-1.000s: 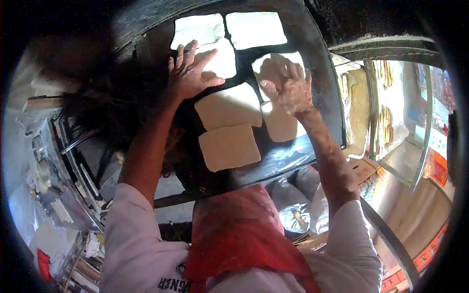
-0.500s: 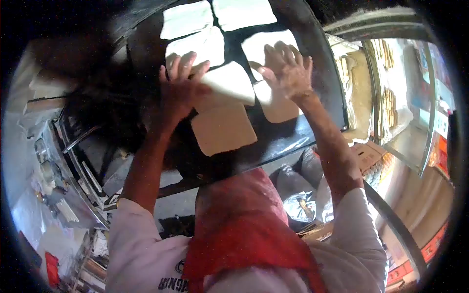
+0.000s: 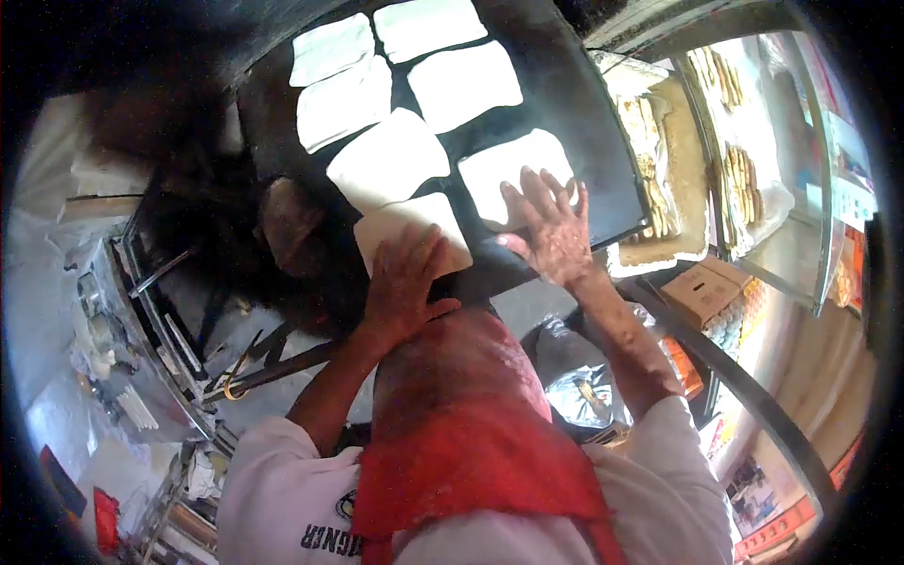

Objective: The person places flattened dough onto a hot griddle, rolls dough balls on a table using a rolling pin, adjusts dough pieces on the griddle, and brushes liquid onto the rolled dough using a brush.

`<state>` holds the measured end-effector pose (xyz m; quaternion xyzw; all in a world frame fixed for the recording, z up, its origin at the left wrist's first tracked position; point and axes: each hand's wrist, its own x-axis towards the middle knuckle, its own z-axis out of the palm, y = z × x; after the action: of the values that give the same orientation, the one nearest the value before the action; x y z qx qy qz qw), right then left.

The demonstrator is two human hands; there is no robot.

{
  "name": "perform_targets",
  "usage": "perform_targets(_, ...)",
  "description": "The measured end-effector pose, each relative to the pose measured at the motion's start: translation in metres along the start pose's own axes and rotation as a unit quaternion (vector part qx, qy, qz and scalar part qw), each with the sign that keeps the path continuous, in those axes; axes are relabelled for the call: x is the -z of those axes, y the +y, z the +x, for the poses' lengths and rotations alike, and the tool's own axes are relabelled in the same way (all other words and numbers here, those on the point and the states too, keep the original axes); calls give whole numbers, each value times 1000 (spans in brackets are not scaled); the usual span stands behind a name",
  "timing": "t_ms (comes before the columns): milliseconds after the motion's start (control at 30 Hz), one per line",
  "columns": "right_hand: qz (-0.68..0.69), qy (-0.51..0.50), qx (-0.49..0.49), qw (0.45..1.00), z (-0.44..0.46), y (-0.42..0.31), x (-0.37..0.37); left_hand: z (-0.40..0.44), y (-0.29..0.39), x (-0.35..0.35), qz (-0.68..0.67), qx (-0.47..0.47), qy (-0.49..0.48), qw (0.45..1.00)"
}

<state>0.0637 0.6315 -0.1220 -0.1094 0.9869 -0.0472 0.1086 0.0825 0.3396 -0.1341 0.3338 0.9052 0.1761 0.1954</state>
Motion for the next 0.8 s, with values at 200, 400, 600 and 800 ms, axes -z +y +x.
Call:
perform_targets(200,15,24,19,999,74,-16,28,42,-36,3,80,7,182,980)
perform_targets(400,-17,-3,11,1000,132,-12,21,67,-75,29,104,147,173,968)
perform_targets(600,4,25,-28,999,89,-22,13,59,-96,49,63,136,108,983)
perform_targets(800,9,112,-123,986,8,-53,-13,52,-105,48,114,30,67,991)
